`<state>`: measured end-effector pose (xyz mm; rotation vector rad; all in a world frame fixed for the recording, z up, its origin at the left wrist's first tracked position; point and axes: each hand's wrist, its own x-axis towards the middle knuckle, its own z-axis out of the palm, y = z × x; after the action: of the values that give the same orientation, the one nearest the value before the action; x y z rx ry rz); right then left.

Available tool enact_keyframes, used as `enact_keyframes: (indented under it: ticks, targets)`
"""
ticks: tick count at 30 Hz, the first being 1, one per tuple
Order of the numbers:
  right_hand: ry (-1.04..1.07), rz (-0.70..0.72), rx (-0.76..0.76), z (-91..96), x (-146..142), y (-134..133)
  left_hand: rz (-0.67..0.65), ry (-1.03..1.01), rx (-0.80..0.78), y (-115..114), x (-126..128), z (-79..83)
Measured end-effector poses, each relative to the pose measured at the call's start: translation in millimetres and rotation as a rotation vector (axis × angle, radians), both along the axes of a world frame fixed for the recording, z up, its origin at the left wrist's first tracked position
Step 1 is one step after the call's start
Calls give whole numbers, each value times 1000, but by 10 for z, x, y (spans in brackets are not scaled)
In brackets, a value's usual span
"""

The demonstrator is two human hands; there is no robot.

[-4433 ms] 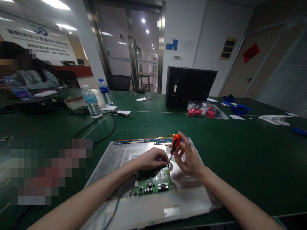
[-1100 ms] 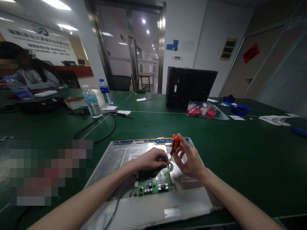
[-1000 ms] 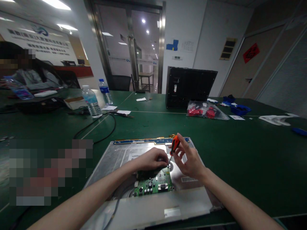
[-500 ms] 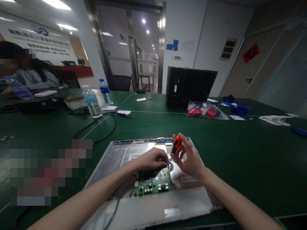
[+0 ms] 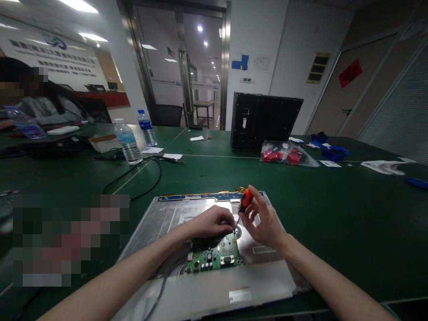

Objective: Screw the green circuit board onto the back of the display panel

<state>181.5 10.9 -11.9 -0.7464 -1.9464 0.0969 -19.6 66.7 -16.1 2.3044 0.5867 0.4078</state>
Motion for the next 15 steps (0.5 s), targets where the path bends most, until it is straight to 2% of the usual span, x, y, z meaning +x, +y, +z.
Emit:
enact_keyframes:
  ticks: [9,15]
  targets:
    - [-2,-27,-2,-36,14,30,13,-10,13,-2,4,-11]
    - [-16,18,-27,12,8,-15,0,7,-3,3,5,-4]
